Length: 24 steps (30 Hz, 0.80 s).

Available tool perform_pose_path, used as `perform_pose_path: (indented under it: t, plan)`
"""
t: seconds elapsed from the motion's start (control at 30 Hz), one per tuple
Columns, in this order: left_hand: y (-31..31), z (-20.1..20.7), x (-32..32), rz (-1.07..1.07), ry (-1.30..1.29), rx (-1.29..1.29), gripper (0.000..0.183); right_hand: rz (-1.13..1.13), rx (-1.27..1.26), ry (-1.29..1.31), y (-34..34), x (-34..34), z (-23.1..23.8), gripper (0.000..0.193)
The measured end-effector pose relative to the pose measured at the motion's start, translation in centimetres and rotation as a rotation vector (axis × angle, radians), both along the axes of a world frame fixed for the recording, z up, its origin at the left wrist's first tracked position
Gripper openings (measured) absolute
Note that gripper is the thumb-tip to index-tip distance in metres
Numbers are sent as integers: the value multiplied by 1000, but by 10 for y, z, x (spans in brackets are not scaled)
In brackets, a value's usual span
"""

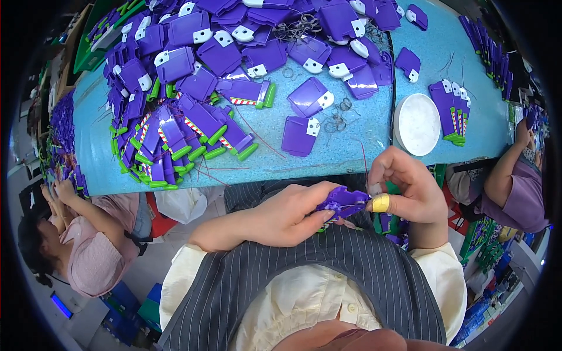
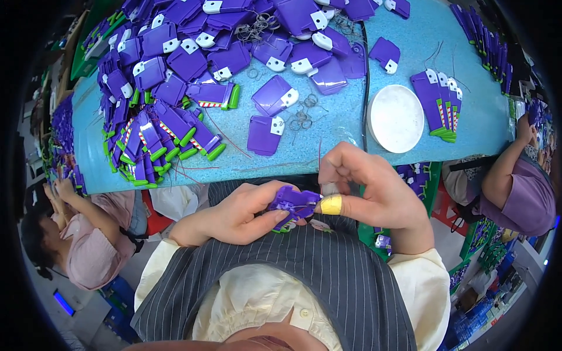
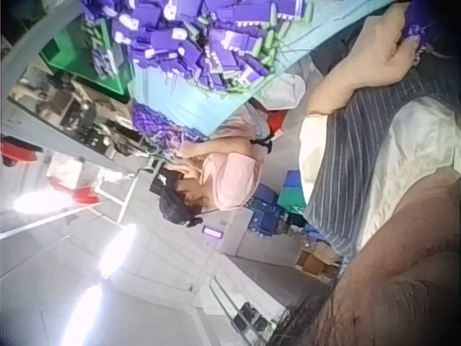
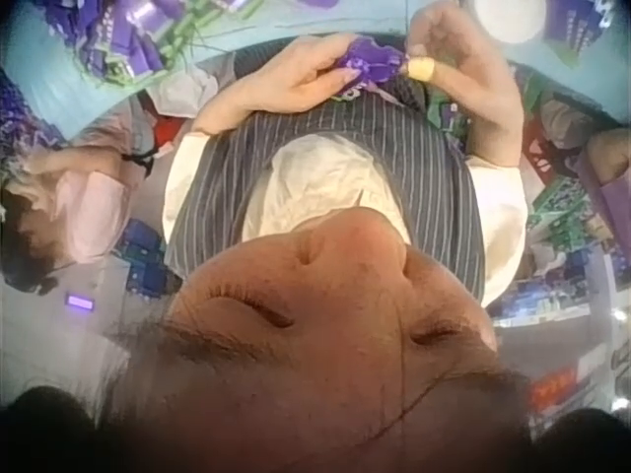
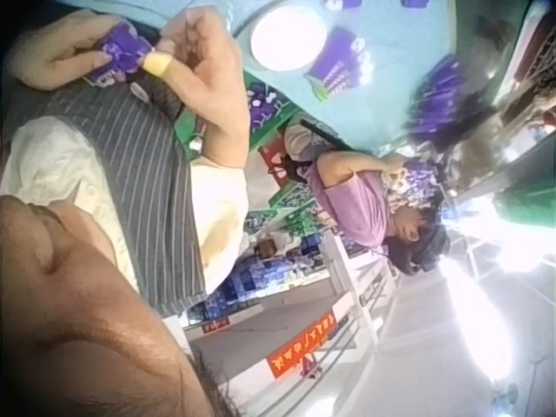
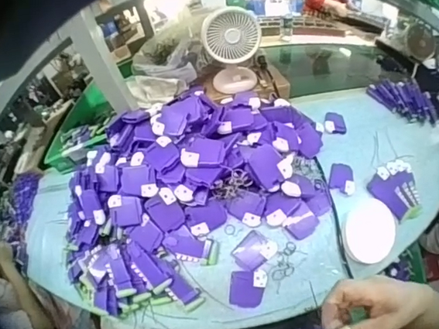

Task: The person assembles purple plastic housings and green plastic accents by hand, incorporating metal rings and wires into the components.

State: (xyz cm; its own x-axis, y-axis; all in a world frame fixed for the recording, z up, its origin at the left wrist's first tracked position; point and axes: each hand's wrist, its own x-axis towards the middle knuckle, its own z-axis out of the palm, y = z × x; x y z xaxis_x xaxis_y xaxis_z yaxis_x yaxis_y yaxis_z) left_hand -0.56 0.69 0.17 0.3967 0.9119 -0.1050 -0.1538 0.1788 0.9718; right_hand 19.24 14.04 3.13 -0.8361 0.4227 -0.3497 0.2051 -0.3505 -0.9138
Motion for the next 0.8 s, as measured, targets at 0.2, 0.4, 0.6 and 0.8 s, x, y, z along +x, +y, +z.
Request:
perform_pose_path:
  t: [0.2,0.4,0.6,0.8]
  plan:
    - [-5,-7,-16,-152,21,30,31,332,-469,189,6,-22,-26,19]
    - [-45,-13,-20,282,-647,-257,35,-74,565,4,1,-70,-50,32]
    - [-51,-16,-21,538,-565,-496,44,85,1444,-209,-18,-98,-52,41]
    - [-54,-15,-19,495,-529,-487,48,-351,1083,-143,-11,-47,-42,31]
